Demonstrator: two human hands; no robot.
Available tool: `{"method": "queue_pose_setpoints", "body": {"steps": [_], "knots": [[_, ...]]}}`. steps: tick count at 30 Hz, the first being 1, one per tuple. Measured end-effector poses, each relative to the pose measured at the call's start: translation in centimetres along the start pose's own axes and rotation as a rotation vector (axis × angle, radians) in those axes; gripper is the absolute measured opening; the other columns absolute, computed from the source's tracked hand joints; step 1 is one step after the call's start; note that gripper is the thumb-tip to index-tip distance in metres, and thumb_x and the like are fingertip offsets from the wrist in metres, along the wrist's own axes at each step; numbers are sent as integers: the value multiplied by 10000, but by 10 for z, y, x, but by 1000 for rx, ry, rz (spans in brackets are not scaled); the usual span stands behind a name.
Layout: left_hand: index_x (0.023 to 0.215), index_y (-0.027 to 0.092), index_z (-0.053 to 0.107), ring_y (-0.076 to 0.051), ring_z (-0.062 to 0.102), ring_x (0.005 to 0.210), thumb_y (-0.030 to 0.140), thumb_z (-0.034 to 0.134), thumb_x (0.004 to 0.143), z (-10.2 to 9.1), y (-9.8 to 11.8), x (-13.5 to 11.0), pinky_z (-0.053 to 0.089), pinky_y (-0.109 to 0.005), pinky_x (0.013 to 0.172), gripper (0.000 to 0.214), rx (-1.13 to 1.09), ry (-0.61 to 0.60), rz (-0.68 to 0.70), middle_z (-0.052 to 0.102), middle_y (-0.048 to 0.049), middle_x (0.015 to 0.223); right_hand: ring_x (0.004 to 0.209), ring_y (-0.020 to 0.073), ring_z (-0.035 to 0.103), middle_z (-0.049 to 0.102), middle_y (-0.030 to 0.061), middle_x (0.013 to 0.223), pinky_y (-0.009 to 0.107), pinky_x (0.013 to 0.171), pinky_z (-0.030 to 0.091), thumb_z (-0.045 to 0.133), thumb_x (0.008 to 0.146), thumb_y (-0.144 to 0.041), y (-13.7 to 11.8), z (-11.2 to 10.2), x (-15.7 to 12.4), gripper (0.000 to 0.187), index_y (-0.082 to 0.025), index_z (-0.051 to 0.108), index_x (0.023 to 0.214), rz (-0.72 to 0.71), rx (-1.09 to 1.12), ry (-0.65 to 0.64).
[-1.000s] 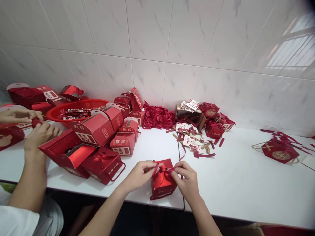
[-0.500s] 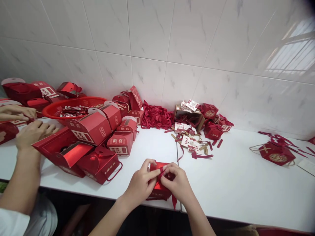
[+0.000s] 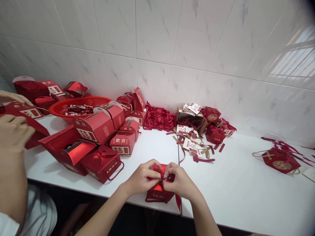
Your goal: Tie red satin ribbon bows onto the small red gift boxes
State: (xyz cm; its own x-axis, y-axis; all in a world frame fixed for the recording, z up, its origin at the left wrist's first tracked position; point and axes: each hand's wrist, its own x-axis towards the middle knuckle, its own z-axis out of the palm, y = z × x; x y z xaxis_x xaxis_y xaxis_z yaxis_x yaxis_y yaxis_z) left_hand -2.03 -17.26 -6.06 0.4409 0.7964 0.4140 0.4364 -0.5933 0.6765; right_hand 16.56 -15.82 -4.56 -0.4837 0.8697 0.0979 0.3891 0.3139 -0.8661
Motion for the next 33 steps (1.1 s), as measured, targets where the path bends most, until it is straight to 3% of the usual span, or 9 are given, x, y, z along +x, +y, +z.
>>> {"method": "queue_pose_setpoints", "body": {"steps": [5, 12, 14, 16, 20, 23, 29, 33], "knots": [[664, 191, 715, -88, 536, 607, 105, 561, 717, 9, -3, -4, 457, -221, 569, 184, -27, 130, -75, 580, -54, 909, 630, 120, 511, 532, 1, 752, 247, 592, 434, 572, 634, -122, -1, -1, -1, 78, -185, 577, 589, 26, -9, 12], [662, 174, 645, -48, 434, 502, 110, 534, 671, -12, 3, -10, 377, -198, 475, 128, 15, 195, -268, 586, -35, 922, 617, 131, 470, 511, -5, 704, 255, 555, 390, 519, 631, -91, 8, -14, -13, 131, -202, 476, 575, -7, -75, 160], [644, 177, 615, -90, 495, 592, 115, 527, 656, -14, 2, -9, 400, -207, 516, 109, -10, 196, -299, 593, -41, 920, 627, 138, 476, 519, 1, 726, 262, 562, 392, 517, 650, -100, 11, -14, -14, 127, -206, 470, 596, -22, -87, 188], [647, 184, 593, -164, 567, 807, 109, 493, 655, -11, -1, -7, 461, -253, 666, 126, -95, 209, -308, 610, -62, 976, 661, 150, 494, 530, 11, 758, 275, 594, 405, 511, 669, -103, 13, -12, -14, 122, -209, 470, 626, -56, -93, 230], [668, 201, 585, -257, 502, 1121, 120, 444, 699, -3, -7, -7, 423, -420, 931, 165, -253, 178, -349, 600, -84, 1183, 886, 210, 542, 554, 61, 914, 348, 789, 433, 518, 707, -122, 17, -4, -14, 101, -209, 487, 666, -107, -105, 329], [642, 211, 573, -268, 463, 1165, 148, 445, 752, -6, -7, -8, 397, -471, 961, 181, -162, 122, -342, 589, -61, 1224, 1036, 264, 511, 544, 91, 1035, 415, 885, 396, 551, 687, -133, 24, 0, -15, 104, -208, 489, 651, -106, -164, 372], [583, 215, 586, -316, 360, 1237, 139, 554, 741, -22, 4, -7, 265, -570, 1013, 178, 209, 25, -239, 604, -30, 1167, 1129, 312, 454, 511, 96, 1151, 481, 917, 342, 576, 641, -131, 35, 2, -19, 129, -214, 483, 673, -97, -257, 423], [619, 218, 608, -274, 423, 1196, 247, 601, 785, -24, 1, -8, 323, -484, 1019, 169, 30, 43, -174, 601, -49, 1177, 1133, 299, 454, 513, 96, 1126, 462, 909, 354, 543, 640, -105, 35, 3, -19, 156, -221, 459, 703, -124, -236, 451]]}}
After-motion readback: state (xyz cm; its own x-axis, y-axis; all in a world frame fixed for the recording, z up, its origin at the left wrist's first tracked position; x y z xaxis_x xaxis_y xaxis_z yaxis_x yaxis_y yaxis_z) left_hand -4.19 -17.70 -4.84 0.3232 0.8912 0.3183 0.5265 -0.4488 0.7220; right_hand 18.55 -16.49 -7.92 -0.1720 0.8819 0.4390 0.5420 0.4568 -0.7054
